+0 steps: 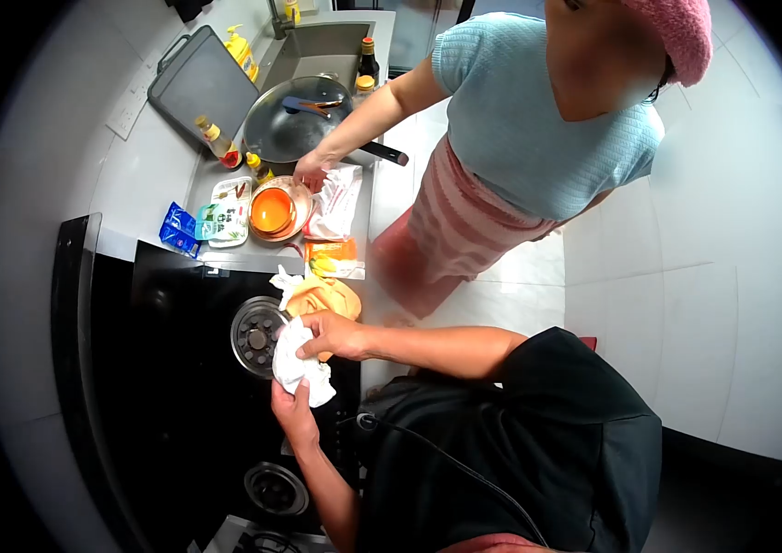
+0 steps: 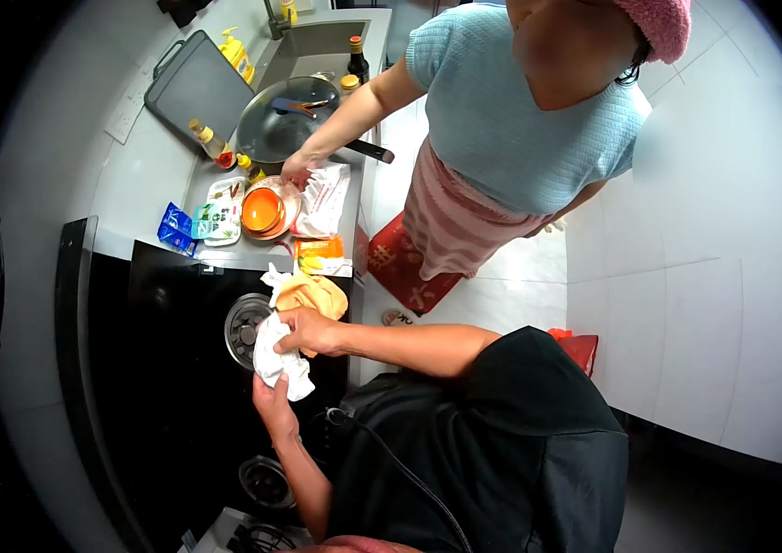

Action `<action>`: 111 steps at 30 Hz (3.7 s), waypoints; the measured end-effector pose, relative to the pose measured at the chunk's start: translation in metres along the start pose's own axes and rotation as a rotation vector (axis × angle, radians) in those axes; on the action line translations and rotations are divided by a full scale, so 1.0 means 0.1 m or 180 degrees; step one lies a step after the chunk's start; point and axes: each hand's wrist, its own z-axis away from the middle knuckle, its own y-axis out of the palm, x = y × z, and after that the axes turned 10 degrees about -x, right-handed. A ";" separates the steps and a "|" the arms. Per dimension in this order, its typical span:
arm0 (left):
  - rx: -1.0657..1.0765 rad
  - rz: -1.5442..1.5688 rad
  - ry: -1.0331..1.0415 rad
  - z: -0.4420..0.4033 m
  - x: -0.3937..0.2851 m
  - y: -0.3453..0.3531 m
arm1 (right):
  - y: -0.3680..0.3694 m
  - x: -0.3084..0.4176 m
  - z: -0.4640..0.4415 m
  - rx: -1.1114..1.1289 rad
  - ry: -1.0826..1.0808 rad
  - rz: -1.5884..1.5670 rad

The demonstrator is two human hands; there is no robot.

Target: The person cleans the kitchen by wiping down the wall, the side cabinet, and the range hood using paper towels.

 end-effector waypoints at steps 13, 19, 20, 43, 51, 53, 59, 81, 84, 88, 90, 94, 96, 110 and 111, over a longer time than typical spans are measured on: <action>0.0301 0.1980 -0.0569 0.29 0.15 -0.84 | 0.64 -0.32 0.28 0.1336 -0.2415 0.3097; 0.0222 0.2396 -0.0687 0.41 0.13 -0.92 | 0.78 -0.45 0.34 0.1263 -0.2444 0.3127; 0.0064 0.1714 -0.0690 0.38 0.19 -1.00 | 0.79 -0.49 0.31 0.1414 -0.2433 0.3119; -0.1395 -0.6042 0.3267 -1.85 -2.14 -2.49 | -0.70 -0.22 -0.53 -0.1112 -0.0776 0.1795; -0.0528 -0.8310 0.3226 -2.30 -2.21 -2.78 | -1.19 -0.65 -0.56 -0.1978 -0.1677 0.2405; -0.0544 -0.8400 0.3055 -2.39 -2.16 -2.79 | -1.20 -0.75 -0.61 -0.2102 -0.1671 0.2551; -0.0426 -0.8820 0.3499 -3.15 -2.13 -2.29 | -1.19 -0.87 -0.68 -0.2258 -0.1532 0.2504; -0.0945 -0.8378 0.3643 -3.50 -2.25 -1.80 | -1.46 -0.80 -0.80 -0.2514 -0.1449 0.2189; -0.1088 -0.8100 0.3909 -3.76 -2.17 -1.62 | -1.57 -0.77 -0.77 -0.2547 -0.1483 0.2139; -0.0450 -0.8242 0.3684 -3.82 -2.12 -1.73 | -1.63 -0.77 -0.74 -0.2732 -0.1501 0.1919; 0.0138 -0.9366 0.3087 -3.89 -1.97 -1.85 | -1.65 -0.77 -0.74 -0.2675 -0.1414 0.2034; 0.1512 -0.8699 0.3387 -3.97 -1.72 -1.90 | -1.67 -0.78 -0.73 -0.2581 -0.1507 0.1910; 0.1598 -0.8282 0.4437 -4.02 -1.70 -1.89 | -1.73 -0.87 -0.73 -0.2888 -0.1460 0.1567; 0.1468 -0.7803 0.4166 -4.03 -1.82 -1.86 | -1.55 -0.82 -0.93 -0.2533 -0.1257 0.1920; 0.1199 -0.8197 0.4332 -3.99 -1.83 -1.99 | -1.56 -0.84 -0.95 -0.2525 -0.1229 0.1817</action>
